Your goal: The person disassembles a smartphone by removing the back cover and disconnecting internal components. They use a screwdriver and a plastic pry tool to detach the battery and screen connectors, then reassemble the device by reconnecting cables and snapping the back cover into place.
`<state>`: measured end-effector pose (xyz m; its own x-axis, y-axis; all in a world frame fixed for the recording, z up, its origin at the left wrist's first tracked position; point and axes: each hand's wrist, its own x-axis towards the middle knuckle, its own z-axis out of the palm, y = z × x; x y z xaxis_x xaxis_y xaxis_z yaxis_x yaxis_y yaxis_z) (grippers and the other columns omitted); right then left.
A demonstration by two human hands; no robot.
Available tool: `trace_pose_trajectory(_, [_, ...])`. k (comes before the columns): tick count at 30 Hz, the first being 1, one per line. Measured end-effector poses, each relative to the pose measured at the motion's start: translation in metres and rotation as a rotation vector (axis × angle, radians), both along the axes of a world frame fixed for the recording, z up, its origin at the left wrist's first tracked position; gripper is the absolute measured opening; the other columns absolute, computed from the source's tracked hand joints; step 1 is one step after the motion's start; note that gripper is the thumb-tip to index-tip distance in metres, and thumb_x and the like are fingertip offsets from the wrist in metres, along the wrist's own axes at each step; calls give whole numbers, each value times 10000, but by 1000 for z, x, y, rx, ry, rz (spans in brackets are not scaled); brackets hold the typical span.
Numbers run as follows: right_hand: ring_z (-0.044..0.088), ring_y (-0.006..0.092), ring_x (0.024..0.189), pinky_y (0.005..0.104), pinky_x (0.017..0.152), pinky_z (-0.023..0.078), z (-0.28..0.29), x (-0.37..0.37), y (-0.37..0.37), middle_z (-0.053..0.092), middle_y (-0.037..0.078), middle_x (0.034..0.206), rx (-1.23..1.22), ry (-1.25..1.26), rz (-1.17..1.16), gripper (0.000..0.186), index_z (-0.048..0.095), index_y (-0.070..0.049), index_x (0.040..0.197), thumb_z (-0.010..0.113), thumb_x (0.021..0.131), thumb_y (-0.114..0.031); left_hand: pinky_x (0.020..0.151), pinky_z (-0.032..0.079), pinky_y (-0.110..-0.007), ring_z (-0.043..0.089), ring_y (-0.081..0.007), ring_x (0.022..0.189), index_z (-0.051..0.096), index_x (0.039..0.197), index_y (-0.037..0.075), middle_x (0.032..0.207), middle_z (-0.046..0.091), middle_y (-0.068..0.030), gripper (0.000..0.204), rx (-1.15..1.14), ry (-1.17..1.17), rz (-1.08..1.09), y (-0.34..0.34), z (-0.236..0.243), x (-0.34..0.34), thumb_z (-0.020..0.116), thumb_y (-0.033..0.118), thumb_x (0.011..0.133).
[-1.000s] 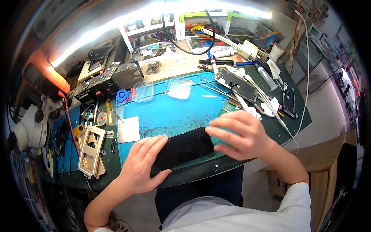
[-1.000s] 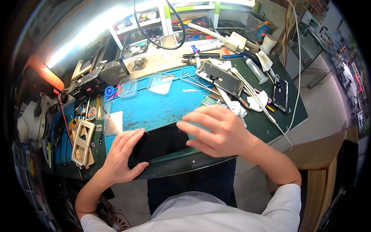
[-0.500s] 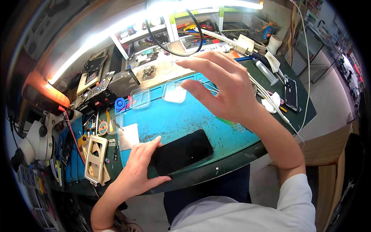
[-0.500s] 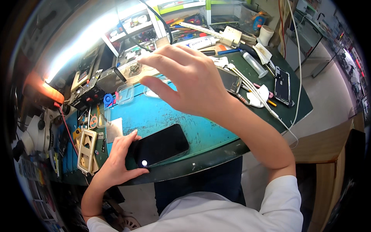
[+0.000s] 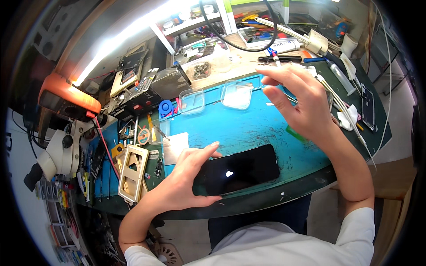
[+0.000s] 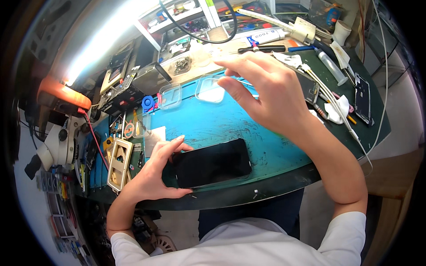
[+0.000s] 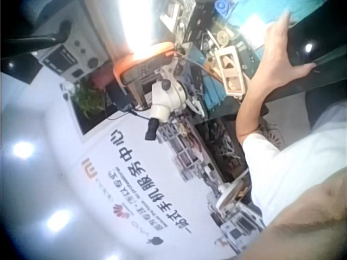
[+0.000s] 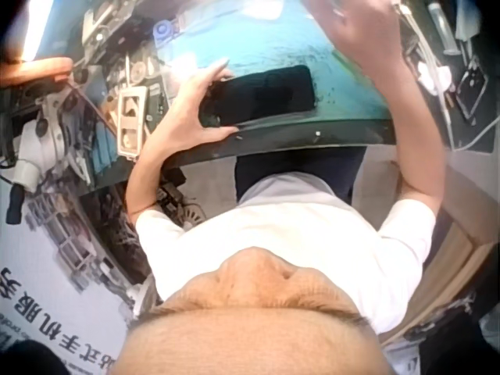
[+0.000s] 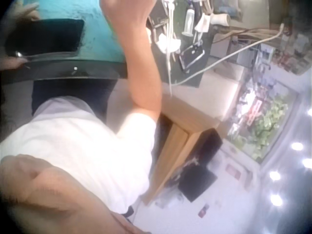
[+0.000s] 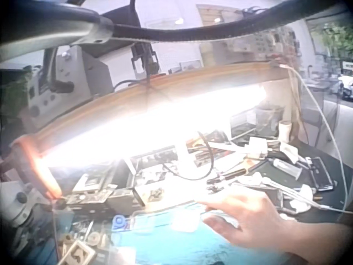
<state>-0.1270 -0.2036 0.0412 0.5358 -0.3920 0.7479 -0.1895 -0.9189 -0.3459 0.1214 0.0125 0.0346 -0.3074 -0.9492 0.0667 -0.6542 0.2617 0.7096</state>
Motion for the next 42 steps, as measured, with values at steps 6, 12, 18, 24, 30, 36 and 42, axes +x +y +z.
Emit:
trace_pose_trajectory(6, [710,251,867,361,785,562,-7,6,8,738,109,946,32,55,47,344,725,-50,1277,703,1021,-279,1039,465,-406,514,-303,1221,287,1654,77,1419,596,-108,1204,-75,23,22,3,-11,0,957,81,654])
trace_pose_trajectory(12, [705,281,846,375,739,571,-15,10,13,736,110,949,52,136,105,312,720,-77,1264,717,1001,-244,952,483,-377,562,-267,1202,265,1656,75,1405,614,-136,1236,-111,-25,31,2,-11,1,966,73,638])
trace_pose_trajectory(18, [720,267,847,371,767,571,-14,9,23,751,123,974,166,319,119,311,726,-65,1272,726,981,-175,1058,485,-431,567,-324,1224,297,1649,74,1387,607,-123,1198,-96,77,58,5,-13,0,949,58,644])
trace_pose_trajectory(24, [719,293,815,407,704,568,-26,9,21,742,92,909,106,373,115,236,739,-123,1191,701,986,-234,1052,484,-436,581,-330,1218,286,1651,72,1376,612,-129,1208,-103,79,42,5,-13,0,954,62,644])
trace_pose_trajectory(30, [729,298,846,411,728,576,-25,9,22,750,101,923,116,381,116,223,743,-118,1177,698,983,-218,1051,482,-441,592,-334,1204,289,1648,66,1361,622,-128,1206,-130,41,41,4,-13,-1,959,81,645])
trace_pose_trajectory(36, [730,302,858,413,741,579,-23,8,22,755,102,939,125,390,118,221,740,-108,1179,694,981,-196,1050,483,-438,601,-332,1195,295,1643,58,1349,632,-124,1201,-140,24,43,3,-12,-2,960,91,643])
trace_pose_trajectory(42, [734,305,881,411,751,581,-23,9,22,764,111,971,129,388,120,222,738,-103,1181,692,981,-187,1049,483,-436,603,-326,1193,303,1640,58,1349,632,-123,1195,-145,25,43,3,-12,-2,959,90,641])
